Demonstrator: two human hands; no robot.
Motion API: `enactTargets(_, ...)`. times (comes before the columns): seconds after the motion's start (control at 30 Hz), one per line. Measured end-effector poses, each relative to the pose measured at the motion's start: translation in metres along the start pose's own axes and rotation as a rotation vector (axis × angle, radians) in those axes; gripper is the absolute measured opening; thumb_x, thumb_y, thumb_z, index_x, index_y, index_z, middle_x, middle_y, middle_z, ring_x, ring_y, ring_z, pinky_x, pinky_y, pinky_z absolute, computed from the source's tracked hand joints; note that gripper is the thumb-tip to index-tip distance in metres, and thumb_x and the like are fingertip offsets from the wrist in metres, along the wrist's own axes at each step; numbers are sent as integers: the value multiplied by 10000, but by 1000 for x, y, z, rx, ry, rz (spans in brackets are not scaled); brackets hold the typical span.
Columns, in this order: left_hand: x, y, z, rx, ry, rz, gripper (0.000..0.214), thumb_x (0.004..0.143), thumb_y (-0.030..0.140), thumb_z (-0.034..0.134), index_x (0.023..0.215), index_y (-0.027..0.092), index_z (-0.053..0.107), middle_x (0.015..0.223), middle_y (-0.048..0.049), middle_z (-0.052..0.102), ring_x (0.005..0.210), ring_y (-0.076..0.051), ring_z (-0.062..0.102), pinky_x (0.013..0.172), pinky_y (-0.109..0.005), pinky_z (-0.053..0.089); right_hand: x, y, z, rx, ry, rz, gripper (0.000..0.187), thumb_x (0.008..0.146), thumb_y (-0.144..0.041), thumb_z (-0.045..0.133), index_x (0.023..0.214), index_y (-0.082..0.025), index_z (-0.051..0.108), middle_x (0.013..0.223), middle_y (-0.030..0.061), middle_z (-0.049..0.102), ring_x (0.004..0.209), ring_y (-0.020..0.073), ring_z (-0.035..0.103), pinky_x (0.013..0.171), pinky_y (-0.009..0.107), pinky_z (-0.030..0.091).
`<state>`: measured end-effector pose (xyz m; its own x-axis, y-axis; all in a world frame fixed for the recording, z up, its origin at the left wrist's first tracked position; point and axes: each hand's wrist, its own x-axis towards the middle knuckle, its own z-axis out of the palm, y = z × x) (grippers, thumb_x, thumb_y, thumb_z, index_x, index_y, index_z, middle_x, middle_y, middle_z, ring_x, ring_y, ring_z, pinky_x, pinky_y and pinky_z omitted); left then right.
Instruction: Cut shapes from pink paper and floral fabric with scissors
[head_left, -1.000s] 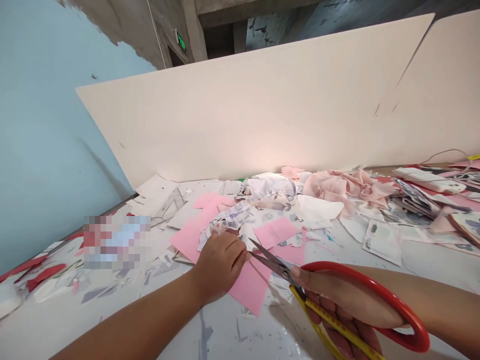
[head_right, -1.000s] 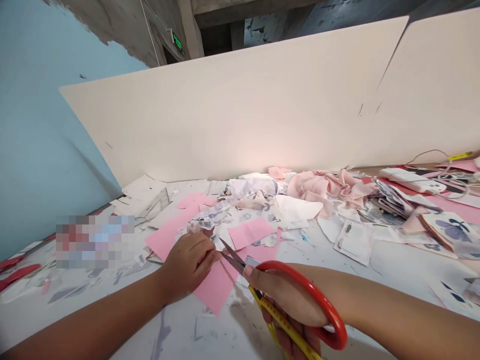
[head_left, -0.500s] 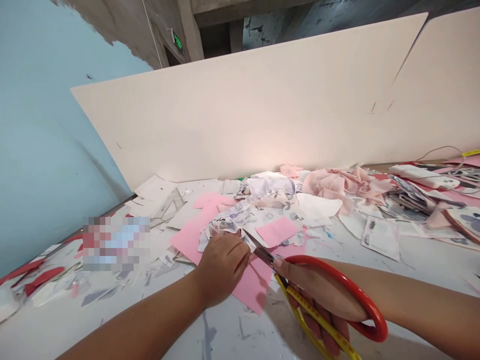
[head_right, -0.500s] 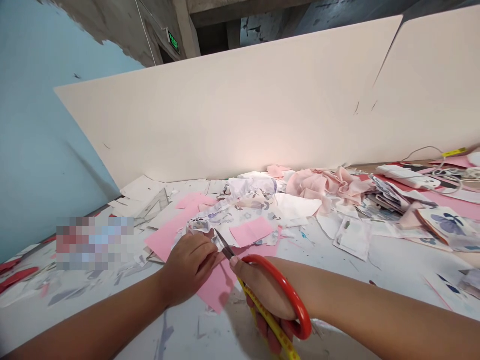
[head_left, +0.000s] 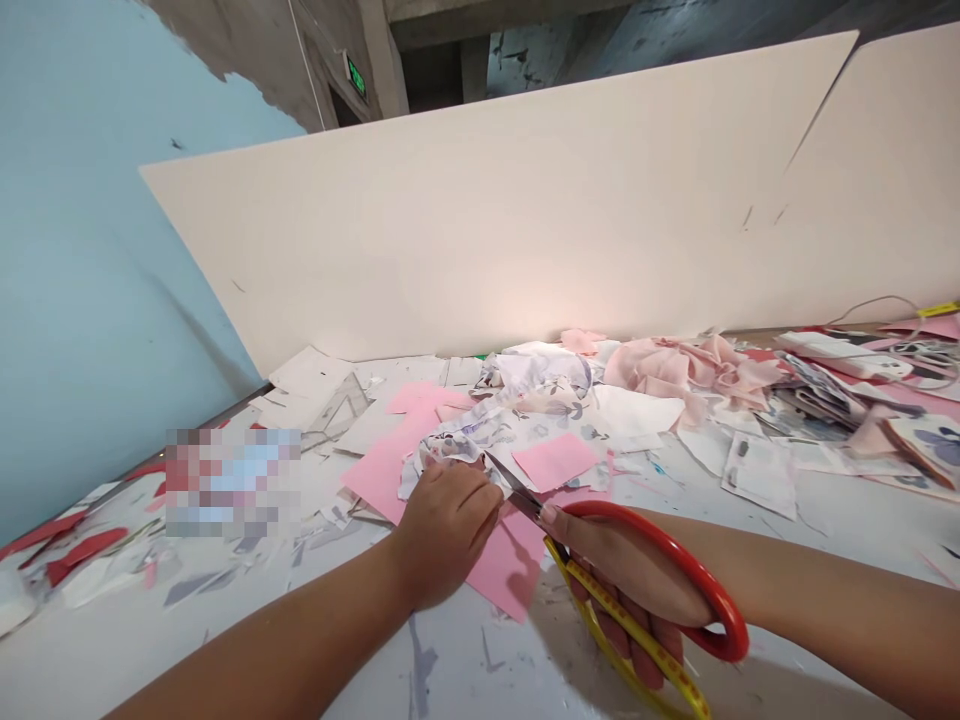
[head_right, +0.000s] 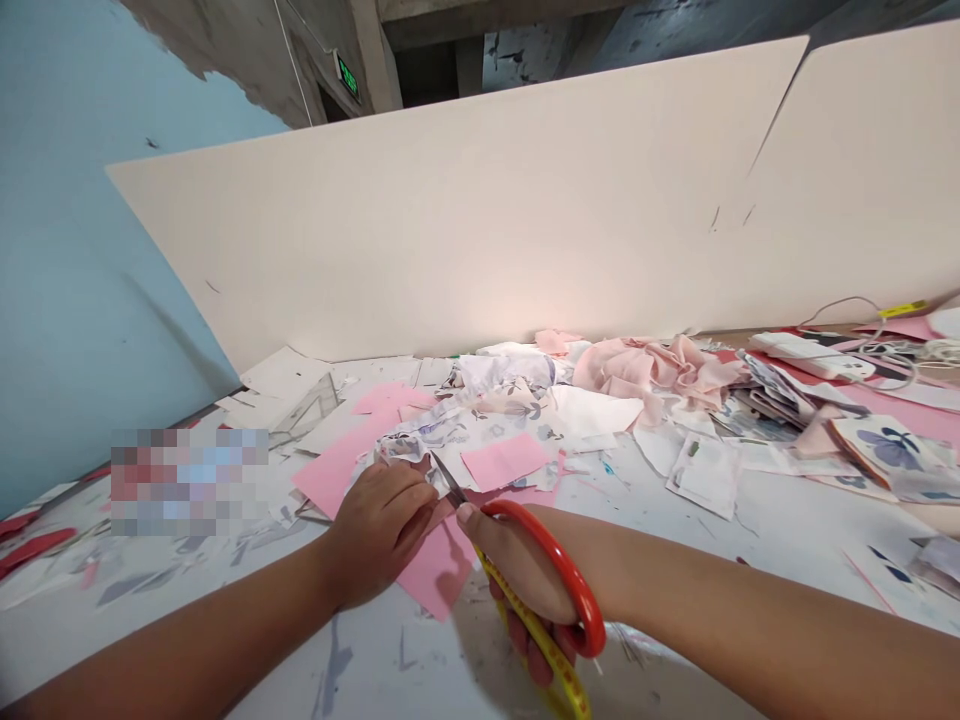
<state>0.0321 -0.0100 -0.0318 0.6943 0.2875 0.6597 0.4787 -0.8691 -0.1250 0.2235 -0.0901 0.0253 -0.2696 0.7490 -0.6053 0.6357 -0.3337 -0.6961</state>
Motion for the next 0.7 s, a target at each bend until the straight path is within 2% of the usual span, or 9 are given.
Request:
enactTargets(0.1,0,0,-1,10,15,8,66,804,144,456,787,178,511,719,-20,568,682,-138,477,653,-300,335,3,2,3,60,14,2,633,811,-602,121,523,-137,441,412,46,510,285,98,460,324,179,332)
enactTargets(0.2,0,-1,-1,28,15,13,76,806,144,449,793,179,516,722,-19,571,686,-138,488,645,-299,329,4,2,8,113,88,27,524,813,-580,169,591,-163,395,427,26,495,287,113,468,319,193,336)
enactTargets(0.37,-2,-2,1,42,9,21,76,799,133,454,781,182,509,711,-9,568,670,-135,477,626,-295,314,-3,0,11,143,135,8,508,808,-597,189,617,-170,386,408,3,462,290,112,458,335,201,336)
enactTargets(0.53,-2,-2,2,30,-8,18,89,800,127,444,797,184,512,736,-11,575,675,-132,474,647,-299,320,-7,-2,10,124,112,16,509,802,-601,220,592,-166,379,402,5,468,298,83,416,353,191,334)
enactTargets(0.7,-1,-2,1,30,-1,25,81,797,126,447,788,180,506,721,-13,572,667,-133,466,645,-302,323,-3,-1,15,37,205,35,537,807,-599,178,547,-168,364,353,5,429,294,82,384,370,198,331)
